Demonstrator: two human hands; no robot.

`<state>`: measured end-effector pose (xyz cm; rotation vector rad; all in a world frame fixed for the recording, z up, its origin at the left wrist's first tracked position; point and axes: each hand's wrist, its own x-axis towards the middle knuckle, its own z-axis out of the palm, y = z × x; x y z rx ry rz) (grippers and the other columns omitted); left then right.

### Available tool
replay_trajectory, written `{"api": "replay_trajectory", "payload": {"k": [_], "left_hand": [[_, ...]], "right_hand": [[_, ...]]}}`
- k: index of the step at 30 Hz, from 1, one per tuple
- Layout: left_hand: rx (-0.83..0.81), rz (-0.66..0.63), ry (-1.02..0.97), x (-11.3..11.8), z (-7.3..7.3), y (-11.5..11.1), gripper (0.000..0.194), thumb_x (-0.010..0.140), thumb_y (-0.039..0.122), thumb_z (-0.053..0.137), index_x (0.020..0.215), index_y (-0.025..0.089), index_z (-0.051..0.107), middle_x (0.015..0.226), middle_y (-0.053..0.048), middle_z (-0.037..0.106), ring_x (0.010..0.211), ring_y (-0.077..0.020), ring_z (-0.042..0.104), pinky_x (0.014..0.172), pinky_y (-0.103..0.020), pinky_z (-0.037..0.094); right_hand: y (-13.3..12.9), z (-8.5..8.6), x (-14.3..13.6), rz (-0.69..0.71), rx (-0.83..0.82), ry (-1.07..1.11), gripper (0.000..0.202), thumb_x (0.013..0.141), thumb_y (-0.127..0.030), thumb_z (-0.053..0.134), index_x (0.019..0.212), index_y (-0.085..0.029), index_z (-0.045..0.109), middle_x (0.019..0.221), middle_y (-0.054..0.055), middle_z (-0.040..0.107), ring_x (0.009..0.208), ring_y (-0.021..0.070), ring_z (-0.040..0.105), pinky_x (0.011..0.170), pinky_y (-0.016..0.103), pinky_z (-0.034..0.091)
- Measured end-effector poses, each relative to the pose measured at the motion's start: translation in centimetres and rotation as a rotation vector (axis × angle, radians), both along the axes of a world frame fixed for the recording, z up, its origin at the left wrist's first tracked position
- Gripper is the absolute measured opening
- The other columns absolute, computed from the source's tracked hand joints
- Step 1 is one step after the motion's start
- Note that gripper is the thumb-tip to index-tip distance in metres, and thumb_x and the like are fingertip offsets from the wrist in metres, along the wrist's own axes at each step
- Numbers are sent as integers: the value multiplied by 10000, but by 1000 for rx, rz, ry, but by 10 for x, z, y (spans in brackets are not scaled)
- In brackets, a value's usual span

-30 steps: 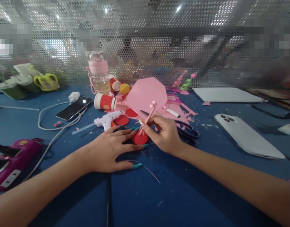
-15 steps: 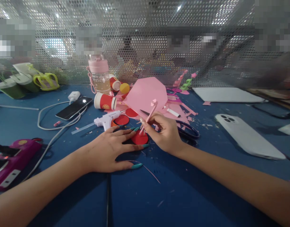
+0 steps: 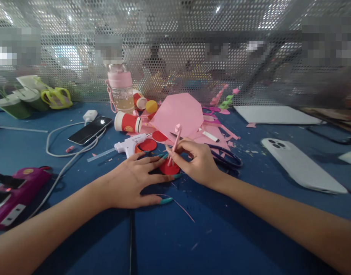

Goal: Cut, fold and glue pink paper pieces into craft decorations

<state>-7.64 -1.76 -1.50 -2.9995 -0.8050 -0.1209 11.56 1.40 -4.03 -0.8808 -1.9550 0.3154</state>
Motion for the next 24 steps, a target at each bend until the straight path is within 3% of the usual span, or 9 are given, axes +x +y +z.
{"api": "replay_trajectory", "payload": {"k": [13,24], "left_hand": [[6,8,13,0,-1,0,468,816,491,411,1234,283,454,1296,-126,461,1201,-282,413,955,-489,320],[21,-3,-21,-1,-1,-1,458,814,479,425,1217,267,475,1277,-120,483,1171,-280,446,953,-466,330]], "right_hand": [[-1,-2,2,-18,82,147,178,779,-187,540,603,-183,513,589,-9,534,541,103,498,498,243,399],[-1,0,1,0,111,25,174,761,-149,524,592,-186,503,553,-13,512,543,110,472,502,248,382]]}}
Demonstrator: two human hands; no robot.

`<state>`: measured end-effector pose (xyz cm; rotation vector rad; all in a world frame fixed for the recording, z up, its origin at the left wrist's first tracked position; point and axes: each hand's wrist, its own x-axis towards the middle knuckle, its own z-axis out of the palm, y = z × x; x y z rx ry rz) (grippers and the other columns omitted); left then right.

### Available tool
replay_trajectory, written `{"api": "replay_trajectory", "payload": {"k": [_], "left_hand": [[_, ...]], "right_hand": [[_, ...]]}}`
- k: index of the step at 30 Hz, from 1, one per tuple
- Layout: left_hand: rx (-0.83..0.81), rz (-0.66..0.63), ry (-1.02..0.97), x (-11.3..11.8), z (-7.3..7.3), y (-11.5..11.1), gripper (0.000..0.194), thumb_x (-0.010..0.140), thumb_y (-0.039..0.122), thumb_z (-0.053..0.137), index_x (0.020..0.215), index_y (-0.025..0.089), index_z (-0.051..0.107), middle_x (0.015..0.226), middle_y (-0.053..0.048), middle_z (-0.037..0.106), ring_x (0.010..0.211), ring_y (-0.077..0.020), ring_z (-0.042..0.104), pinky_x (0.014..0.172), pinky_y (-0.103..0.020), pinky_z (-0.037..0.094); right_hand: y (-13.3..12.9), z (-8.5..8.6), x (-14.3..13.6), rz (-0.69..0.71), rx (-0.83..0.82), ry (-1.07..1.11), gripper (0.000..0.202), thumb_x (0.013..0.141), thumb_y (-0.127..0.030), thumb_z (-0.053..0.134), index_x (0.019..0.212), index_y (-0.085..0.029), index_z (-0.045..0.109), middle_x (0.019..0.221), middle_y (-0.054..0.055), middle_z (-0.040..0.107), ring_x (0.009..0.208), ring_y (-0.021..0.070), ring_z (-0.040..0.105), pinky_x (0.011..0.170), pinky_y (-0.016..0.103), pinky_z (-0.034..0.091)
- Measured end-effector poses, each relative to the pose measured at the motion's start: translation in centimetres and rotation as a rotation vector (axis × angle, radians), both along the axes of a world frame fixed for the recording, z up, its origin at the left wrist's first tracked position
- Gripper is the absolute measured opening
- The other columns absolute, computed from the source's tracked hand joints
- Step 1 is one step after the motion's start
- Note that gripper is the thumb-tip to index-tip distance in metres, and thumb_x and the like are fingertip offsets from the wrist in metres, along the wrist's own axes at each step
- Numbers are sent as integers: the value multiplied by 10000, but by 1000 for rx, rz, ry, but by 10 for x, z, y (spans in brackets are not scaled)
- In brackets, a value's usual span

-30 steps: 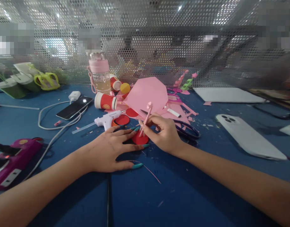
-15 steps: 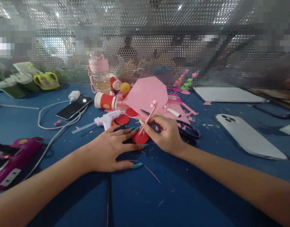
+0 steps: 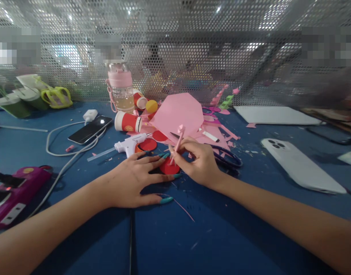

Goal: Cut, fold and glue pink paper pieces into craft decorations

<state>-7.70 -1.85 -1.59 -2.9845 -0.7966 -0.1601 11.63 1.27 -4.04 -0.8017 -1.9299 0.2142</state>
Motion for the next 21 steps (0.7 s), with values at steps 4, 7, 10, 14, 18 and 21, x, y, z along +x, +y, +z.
{"api": "replay_trajectory", "payload": {"k": [4,7,10,14,18,21], "left_hand": [[0,-6,2,0,0,0,457,815,471,426,1219,262,473,1242,-124,513,1169,-281,448,947,-461,335],[8,-9,-3,0,1,0,458,813,469,431,1219,262,474,1232,-123,520,1167,-282,449,943,-458,338],[12,-11,3,0,1,0,456,818,470,419,1221,263,471,1239,-124,513,1165,-285,450,937,-468,338],[11,-14,7,0,1,1,458,818,471,418,1223,263,468,1240,-126,512,1161,-286,453,933,-470,341],[1,-16,4,1,1,1,459,819,473,413,1223,261,469,1243,-129,508,1159,-288,454,939,-481,332],[0,-17,0,1,1,1,454,819,468,416,1217,257,476,1240,-132,510,1159,-287,455,945,-480,327]], "right_hand": [[0,1,0,6,-36,-12,169,760,-160,536,593,-178,517,554,-13,529,502,95,447,460,236,350],[0,1,0,0,-88,-12,180,765,-179,538,585,-174,529,553,-9,541,498,94,456,456,235,351],[1,0,-1,-8,-132,-1,190,769,-195,538,580,-173,536,551,-5,546,510,100,473,462,235,359],[1,-2,-1,8,-158,24,161,762,-196,545,603,-172,542,567,-1,553,533,106,490,475,238,374],[3,-1,0,7,-148,23,180,757,-189,542,579,-178,513,542,-14,517,517,103,460,466,243,357],[4,-1,1,-5,-114,-15,194,756,-184,531,566,-185,495,536,-19,494,517,104,432,462,245,339]]}}
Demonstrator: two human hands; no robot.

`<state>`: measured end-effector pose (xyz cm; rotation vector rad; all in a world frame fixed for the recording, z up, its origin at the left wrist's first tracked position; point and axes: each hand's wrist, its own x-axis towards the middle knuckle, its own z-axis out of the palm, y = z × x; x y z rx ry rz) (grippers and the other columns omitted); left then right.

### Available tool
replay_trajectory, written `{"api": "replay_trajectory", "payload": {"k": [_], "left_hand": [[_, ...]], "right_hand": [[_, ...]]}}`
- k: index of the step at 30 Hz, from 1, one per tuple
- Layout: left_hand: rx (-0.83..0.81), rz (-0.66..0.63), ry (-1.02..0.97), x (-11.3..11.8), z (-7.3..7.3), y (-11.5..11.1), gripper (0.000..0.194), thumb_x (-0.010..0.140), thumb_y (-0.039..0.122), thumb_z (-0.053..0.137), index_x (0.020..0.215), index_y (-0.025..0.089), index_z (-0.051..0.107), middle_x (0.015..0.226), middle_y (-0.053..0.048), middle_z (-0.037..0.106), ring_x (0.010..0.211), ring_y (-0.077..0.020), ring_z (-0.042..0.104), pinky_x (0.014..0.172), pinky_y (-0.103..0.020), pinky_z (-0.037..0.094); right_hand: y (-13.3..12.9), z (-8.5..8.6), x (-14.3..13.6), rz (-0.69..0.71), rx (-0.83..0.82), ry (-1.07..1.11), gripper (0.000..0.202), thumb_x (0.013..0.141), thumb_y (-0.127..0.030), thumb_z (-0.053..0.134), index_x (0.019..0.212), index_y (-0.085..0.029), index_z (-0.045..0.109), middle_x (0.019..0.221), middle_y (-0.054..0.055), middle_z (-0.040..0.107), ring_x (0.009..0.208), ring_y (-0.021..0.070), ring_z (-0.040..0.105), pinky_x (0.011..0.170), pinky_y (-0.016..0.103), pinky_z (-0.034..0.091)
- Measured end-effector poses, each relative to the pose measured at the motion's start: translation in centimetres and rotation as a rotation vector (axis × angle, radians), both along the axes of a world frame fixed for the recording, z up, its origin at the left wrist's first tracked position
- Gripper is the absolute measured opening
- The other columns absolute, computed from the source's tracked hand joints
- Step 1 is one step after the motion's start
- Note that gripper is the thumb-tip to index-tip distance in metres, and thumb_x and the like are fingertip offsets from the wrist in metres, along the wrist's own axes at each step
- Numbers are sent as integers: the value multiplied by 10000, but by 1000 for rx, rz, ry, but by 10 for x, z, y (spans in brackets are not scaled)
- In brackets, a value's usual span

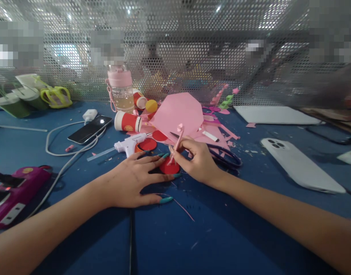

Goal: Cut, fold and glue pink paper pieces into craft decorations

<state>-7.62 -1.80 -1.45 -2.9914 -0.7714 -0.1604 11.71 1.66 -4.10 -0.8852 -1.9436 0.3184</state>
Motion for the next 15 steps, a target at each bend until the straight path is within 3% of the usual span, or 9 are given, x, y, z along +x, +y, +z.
{"api": "replay_trajectory", "payload": {"k": [6,11,15], "left_hand": [[-8,11,4,0,-1,0,459,817,475,418,1222,265,467,1260,-124,497,1173,-285,442,947,-475,329],[-18,14,18,-1,0,0,462,818,473,417,1230,267,458,1266,-128,489,1181,-284,434,946,-479,330],[-17,13,20,-1,0,1,462,821,477,408,1228,265,461,1246,-128,506,1173,-288,441,939,-487,334]], "right_hand": [[0,-1,0,13,21,-22,154,756,-170,533,604,-186,509,567,-14,506,544,111,442,485,250,355],[-2,2,0,109,48,-14,156,768,-151,518,616,-185,506,612,-4,538,610,120,493,559,263,399],[-1,2,1,100,18,-16,146,768,-169,518,625,-193,502,612,-9,538,570,112,475,504,252,378]]}}
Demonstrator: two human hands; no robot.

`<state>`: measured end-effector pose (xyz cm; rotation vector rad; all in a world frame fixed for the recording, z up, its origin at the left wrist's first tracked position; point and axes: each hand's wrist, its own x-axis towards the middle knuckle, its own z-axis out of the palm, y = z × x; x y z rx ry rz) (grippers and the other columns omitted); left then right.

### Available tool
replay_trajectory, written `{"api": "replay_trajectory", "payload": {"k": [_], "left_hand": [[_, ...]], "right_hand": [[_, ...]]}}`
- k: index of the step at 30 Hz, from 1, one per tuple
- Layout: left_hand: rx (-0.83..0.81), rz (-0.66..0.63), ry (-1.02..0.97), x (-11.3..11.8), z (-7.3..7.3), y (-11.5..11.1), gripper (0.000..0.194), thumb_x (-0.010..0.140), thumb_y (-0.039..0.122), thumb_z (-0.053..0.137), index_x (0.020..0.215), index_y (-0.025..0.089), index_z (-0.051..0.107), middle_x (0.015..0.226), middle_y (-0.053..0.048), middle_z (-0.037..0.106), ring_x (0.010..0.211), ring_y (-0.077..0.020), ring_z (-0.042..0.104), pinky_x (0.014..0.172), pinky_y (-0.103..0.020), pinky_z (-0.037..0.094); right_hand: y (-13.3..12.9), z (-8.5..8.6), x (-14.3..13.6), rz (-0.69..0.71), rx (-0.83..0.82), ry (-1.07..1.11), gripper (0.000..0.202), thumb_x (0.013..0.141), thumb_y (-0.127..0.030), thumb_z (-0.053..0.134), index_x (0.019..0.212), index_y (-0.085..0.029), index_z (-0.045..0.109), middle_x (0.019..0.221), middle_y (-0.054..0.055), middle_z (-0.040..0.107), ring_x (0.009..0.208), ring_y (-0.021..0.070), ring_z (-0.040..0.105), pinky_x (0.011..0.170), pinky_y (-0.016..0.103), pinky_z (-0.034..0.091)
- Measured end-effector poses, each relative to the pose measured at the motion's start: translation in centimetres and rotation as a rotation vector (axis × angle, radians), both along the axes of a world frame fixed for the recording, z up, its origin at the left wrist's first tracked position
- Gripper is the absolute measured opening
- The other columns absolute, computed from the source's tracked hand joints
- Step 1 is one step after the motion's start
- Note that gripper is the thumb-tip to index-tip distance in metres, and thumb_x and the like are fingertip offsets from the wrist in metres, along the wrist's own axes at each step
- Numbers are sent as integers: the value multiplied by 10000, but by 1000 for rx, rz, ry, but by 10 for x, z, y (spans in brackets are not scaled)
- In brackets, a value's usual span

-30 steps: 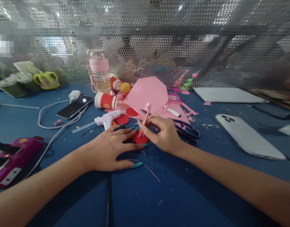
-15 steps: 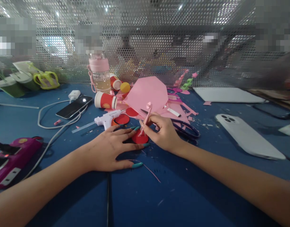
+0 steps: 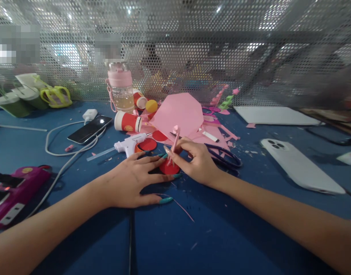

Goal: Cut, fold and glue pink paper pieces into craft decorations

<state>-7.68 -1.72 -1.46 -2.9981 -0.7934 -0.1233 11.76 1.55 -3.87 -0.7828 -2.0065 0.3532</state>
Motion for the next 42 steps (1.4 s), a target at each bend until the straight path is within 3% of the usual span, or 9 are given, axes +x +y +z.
{"api": "replay_trajectory", "payload": {"k": [11,23,29,34,42], "left_hand": [[13,-1,-27,-1,-2,-1,454,814,471,429,1216,265,474,1257,-124,499,1183,-280,433,953,-469,326],[10,-5,-10,0,0,-1,455,823,475,406,1221,262,467,1245,-128,507,1182,-284,432,943,-476,332],[-3,2,-9,0,-1,-1,458,821,471,415,1227,265,461,1250,-128,502,1196,-284,416,946,-480,322],[-8,3,-13,0,-1,-1,457,820,469,416,1227,265,462,1229,-123,522,1191,-287,422,947,-489,317],[3,-7,-17,0,0,-1,455,823,464,412,1222,254,471,1224,-132,524,1178,-290,437,941,-483,337]], "right_hand": [[-2,-1,-1,-71,58,4,172,781,-183,514,611,-193,496,585,-3,525,561,120,473,499,260,369],[0,0,0,37,-45,9,142,783,-186,516,641,-189,506,624,-7,539,603,114,496,546,255,396],[0,0,-1,3,-109,63,123,760,-243,587,661,-184,546,615,-14,541,568,102,481,493,236,365],[2,-2,0,27,-88,77,156,757,-223,595,619,-188,532,600,-21,524,585,105,475,535,247,388],[4,-5,0,103,-186,117,137,779,-239,562,655,-185,538,630,-13,547,610,119,522,616,287,444]]}}
